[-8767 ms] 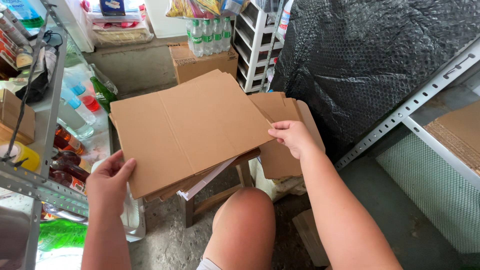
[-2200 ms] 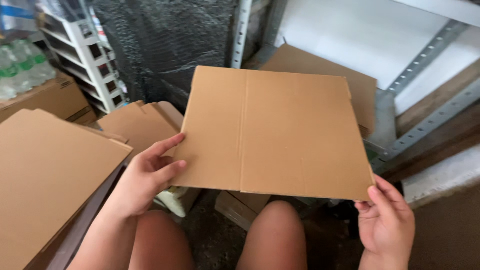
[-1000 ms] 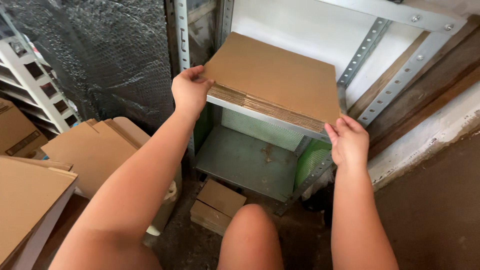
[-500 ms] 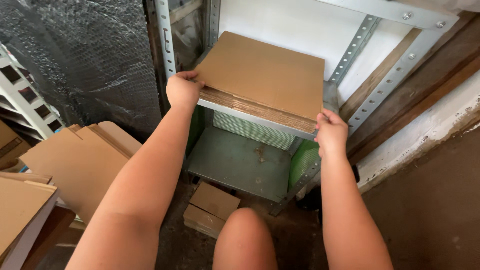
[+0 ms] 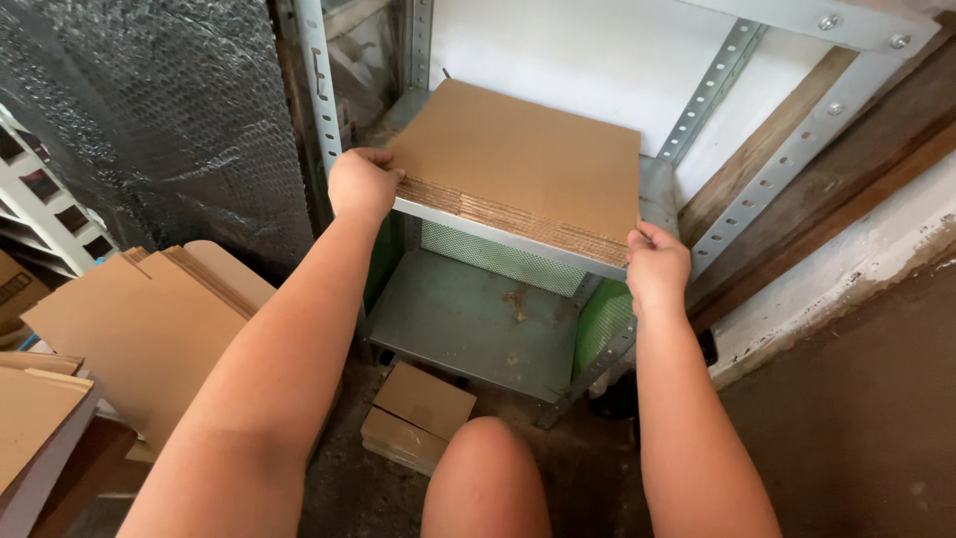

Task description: The person repeatedly picks up flat cardboard sheets from a stack on a small stool and places them onto a metal shelf. The person aligns each sheet on the shelf before returning to the stool to grab the next one.

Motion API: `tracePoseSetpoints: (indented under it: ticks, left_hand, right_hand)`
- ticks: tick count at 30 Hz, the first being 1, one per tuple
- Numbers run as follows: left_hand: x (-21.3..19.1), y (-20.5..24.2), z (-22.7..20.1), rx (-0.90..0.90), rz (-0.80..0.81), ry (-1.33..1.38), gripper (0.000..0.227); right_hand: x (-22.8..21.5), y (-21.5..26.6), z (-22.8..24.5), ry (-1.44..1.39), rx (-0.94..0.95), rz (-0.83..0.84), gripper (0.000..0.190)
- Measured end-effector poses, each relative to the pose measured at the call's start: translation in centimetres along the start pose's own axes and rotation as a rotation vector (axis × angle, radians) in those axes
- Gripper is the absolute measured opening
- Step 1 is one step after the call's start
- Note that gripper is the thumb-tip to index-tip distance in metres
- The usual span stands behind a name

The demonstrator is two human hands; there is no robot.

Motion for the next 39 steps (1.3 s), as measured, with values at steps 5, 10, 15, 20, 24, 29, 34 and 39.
tracePoseSetpoints:
  ticks: [5,10,15,20,24,29,34,39]
  left_hand:
    - [0.9,-1.1,1.2,0.028,0.002,-0.038,0.029]
    - [0.9,-0.6,1.1,0.054,0.015,-0.117,0.028]
    - [-2.6,5.9,-4.5,0.128,0.035,-0.337,0.030]
    - [-0.3,4.7,-1.9,0.160,0.045,-0.595,0.039]
    - [-1.2,6.3,-1.9,0.118,0.179,-0.577,0.061]
    - [-1.6,6.6,-1.3,0.166,0.232,-0.557,0.070]
    - [-1.5,6.5,-1.2,0.156,0.255,-0.565,0.073]
    - [-1.8,7.1,-1.6,0.158,0.272,-0.603,0.075]
  right_hand:
    - [0.3,-1.1,-1.6,0.019,-0.028,-0.008,0.031]
    - [-0.1,-0.1,-0.3,0.110,-0.058,-0.029,0.031]
    - [-0.8,3.5,4.3,0.468,0.033,-0.033,0.026]
    - [-0.5,3.6,4.1,0.654,0.072,-0.029,0.017]
    - [-0.4,3.9,4.1,0.652,0.089,-0.005,0.020]
    - [-0.4,5.2,5.2,0.584,0.077,0.018,0.022]
    - [-0.2,6.0,6.0,0.564,0.082,0.021,0.024]
    - [0.0,7.0,6.9,0.532,0.093,0.030,0.027]
Point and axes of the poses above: each hand's wrist, its own y-axis away from the middle knuckle, its own x-axis out of the palm, z = x × y, the point moved 3 cm from there along -y, towards the middle knuckle, and after that the axes turned 14 degrees about z, right-handed, at the moved point
